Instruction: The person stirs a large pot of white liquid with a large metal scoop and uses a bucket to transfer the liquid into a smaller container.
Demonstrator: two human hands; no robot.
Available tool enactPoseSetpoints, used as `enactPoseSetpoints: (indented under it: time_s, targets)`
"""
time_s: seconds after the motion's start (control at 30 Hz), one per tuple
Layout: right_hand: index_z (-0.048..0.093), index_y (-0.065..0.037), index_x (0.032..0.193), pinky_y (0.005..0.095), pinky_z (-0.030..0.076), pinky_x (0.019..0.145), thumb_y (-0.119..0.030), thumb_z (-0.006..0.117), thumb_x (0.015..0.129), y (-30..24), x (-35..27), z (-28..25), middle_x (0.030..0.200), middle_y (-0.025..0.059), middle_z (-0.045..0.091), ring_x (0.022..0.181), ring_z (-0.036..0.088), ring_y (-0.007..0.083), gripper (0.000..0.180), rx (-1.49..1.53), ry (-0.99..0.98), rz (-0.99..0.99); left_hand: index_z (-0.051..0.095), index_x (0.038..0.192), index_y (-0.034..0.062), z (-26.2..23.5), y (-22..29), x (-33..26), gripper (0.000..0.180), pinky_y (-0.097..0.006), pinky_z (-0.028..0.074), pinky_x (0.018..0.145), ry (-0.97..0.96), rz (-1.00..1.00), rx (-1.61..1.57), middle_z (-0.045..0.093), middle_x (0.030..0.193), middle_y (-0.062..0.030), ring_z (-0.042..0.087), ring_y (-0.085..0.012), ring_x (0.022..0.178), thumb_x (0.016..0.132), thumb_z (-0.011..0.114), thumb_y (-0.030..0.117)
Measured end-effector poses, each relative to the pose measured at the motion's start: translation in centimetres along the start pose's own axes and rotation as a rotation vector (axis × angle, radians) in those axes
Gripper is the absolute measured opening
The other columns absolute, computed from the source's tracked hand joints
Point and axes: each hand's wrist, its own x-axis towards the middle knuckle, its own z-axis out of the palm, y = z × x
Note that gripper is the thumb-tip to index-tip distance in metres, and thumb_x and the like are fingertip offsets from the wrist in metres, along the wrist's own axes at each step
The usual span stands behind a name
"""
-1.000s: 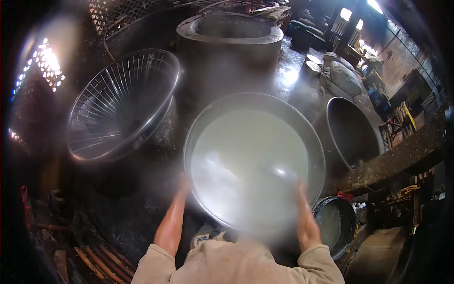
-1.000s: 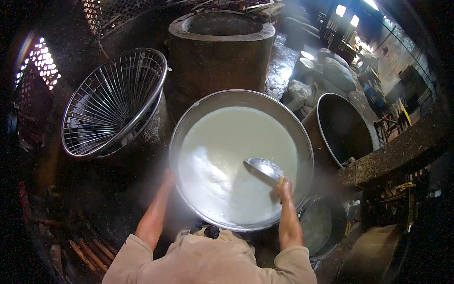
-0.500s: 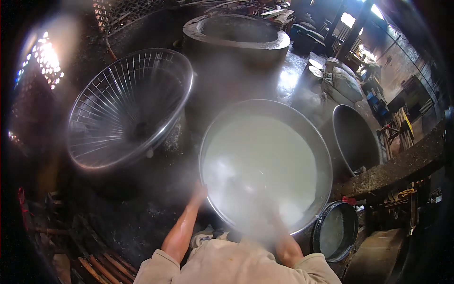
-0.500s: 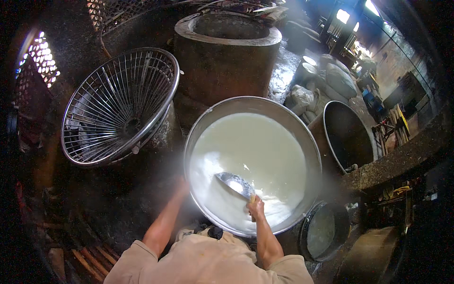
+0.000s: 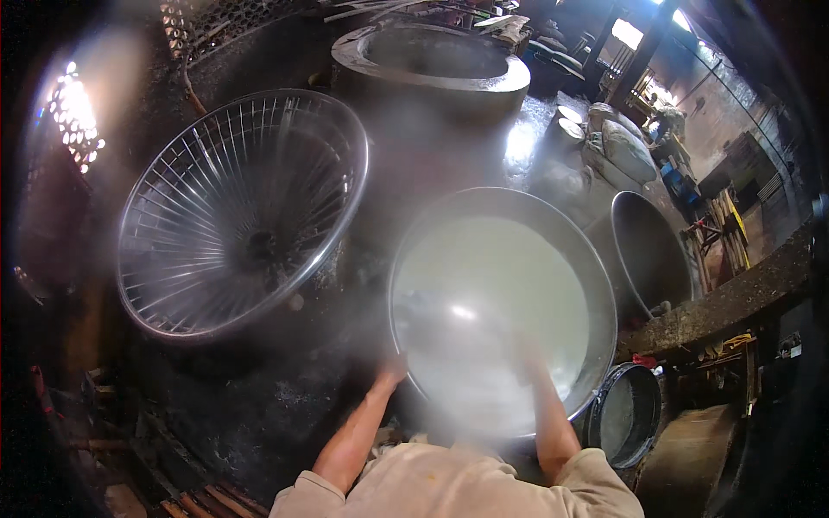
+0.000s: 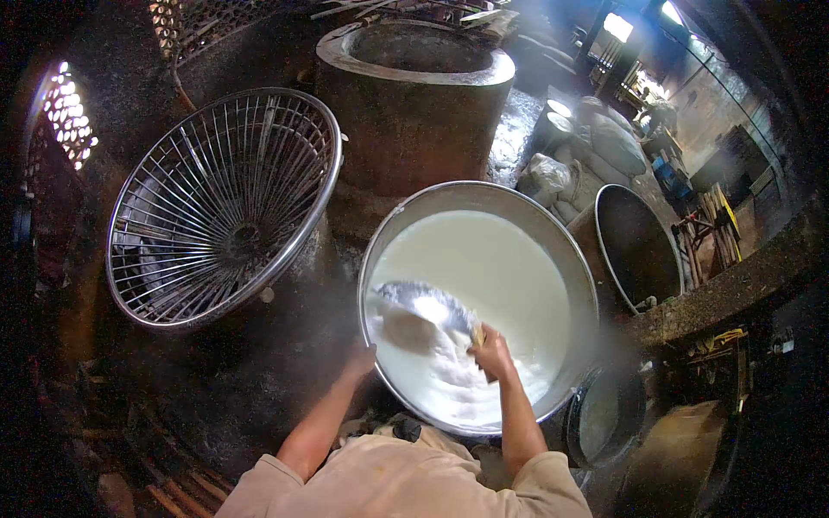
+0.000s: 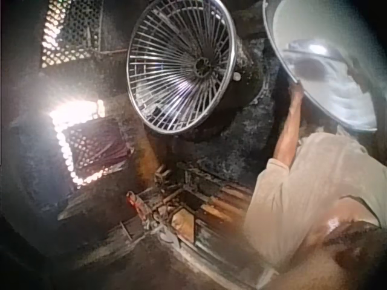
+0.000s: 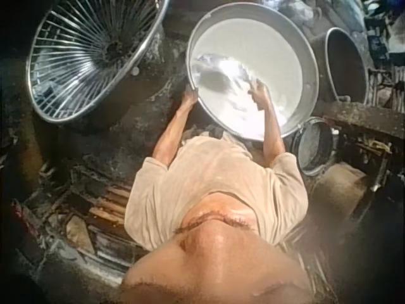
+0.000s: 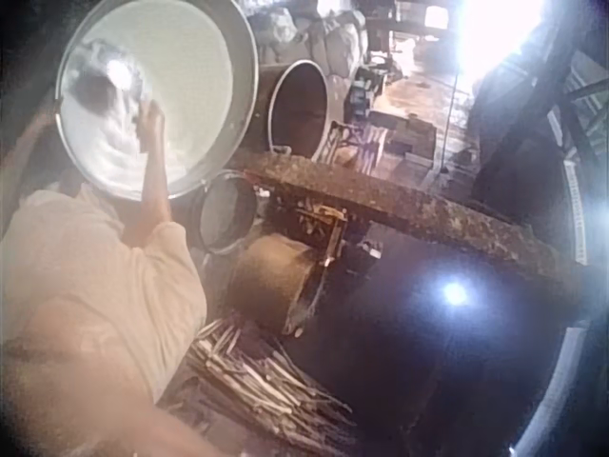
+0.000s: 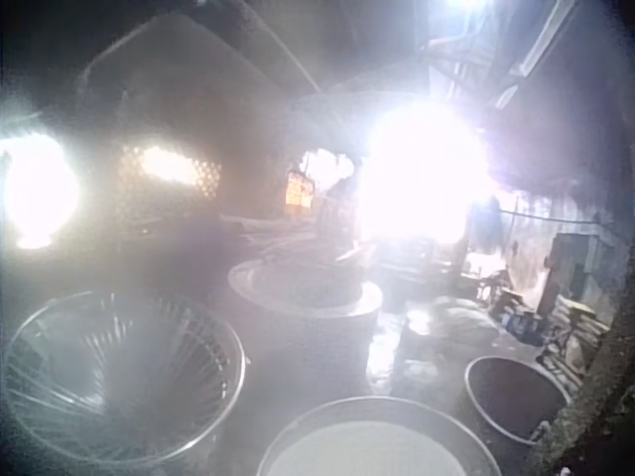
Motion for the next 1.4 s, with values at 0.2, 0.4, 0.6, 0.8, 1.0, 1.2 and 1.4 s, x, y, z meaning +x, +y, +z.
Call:
enactPoseSetpoints:
  time_s: [0.2, 0.4, 0.6, 0.8, 1.0, 1.2, 1.4]
  targets:
    - [0.05, 0.0, 0.099, 0.0388, 0.047, 0.066, -0.008, 0.059, 0.06, 9.4, 15.5, 2.3, 0.079, 0.0229, 0.057, 0.074, 0.058, 0.0335, 0.041, -0.082, 0.404, -0.267, 0.044, 0.104, -0.0038, 0.7, 3.4, -0.9, 0.039, -0.042, 0.037, 0.083, 0.041, -0.096, -0.017, 0.049, 0.103, -0.0256, 0.047, -0.0372, 0.099, 0.076, 0.051, 0.022]
    - [0.053, -0.002, 0.09, 0.0426, 0.045, 0.072, -0.011, 0.053, 0.067, 3.1, 12.8, 5.4, 0.086, 0.0184, 0.058, 0.084, 0.055, 0.0353, 0.026, -0.514, 0.1, -0.012, 0.044, 0.1, -0.0043, 0.9, -0.5, 0.0, 0.039, -0.042, 0.037, 0.081, 0.207, -0.047, 0.001, 0.049, 0.101, -0.0271, 0.048, -0.0376, 0.097, 0.077, 0.053, 0.025]
    - [0.055, -0.001, 0.084, 0.0424, 0.045, 0.071, -0.02, 0.057, 0.067, 14.7, 10.7, 4.8, 0.086, 0.0188, 0.058, 0.082, 0.056, 0.0356, 0.026, -0.61, 0.133, -0.01, 0.043, 0.1, -0.0067, 1.2, 1.5, -0.6, 0.04, -0.042, 0.037, 0.082, 0.177, -0.009, 0.027, 0.05, 0.099, -0.0275, 0.048, -0.0388, 0.095, 0.076, 0.053, 0.025]
    - [0.055, 0.0, 0.083, 0.0425, 0.045, 0.071, -0.021, 0.057, 0.068, 25.2, 6.4, 2.6, 0.085, 0.0208, 0.058, 0.081, 0.056, 0.0362, 0.026, -0.575, 0.163, -0.039, 0.039, 0.108, -0.0078, 1.8, 1.4, 0.0, 0.046, -0.04, 0.036, 0.085, 0.091, -0.07, 0.022, 0.044, 0.108, -0.0299, 0.045, -0.0381, 0.102, 0.077, 0.051, 0.024]
    - [0.055, 0.0, 0.085, 0.0414, 0.044, 0.072, -0.017, 0.056, 0.067, 26.1, 0.0, -1.1, 0.087, 0.0203, 0.058, 0.084, 0.055, 0.0362, 0.025, -0.22, 0.076, 0.044, 0.036, 0.111, -0.007, 2.3, -8.6, 4.5, 0.047, -0.041, 0.034, 0.088, 0.208, 0.022, 0.219, 0.04, 0.114, -0.0275, 0.041, -0.0361, 0.107, 0.081, 0.044, 0.028]
    - [0.053, -0.003, 0.099, 0.0399, 0.043, 0.075, -0.013, 0.056, 0.063, 21.1, -8.3, -13.0, 0.091, 0.0213, 0.056, 0.087, 0.054, 0.035, 0.037, -0.601, 0.007, 0.15, 0.033, 0.114, -0.0056, 4.0, -0.1, 1.3, 0.045, -0.04, 0.034, 0.088, 0.174, -0.15, -0.056, 0.042, 0.111, -0.0263, 0.042, -0.0353, 0.105, 0.081, 0.045, 0.023]
    - [0.053, -0.002, 0.099, 0.0407, 0.043, 0.067, -0.007, 0.056, 0.059, 17.0, -9.4, -21.6, 0.086, 0.0204, 0.058, 0.08, 0.055, 0.0347, 0.04, -0.198, 0.045, 0.16, 0.038, 0.11, -0.0025, 5.3, -2.0, 1.7, 0.044, -0.04, 0.04, 0.079, 0.407, -0.103, -0.167, 0.05, 0.102, -0.0225, 0.051, -0.0313, 0.094, 0.075, 0.05, 0.022]
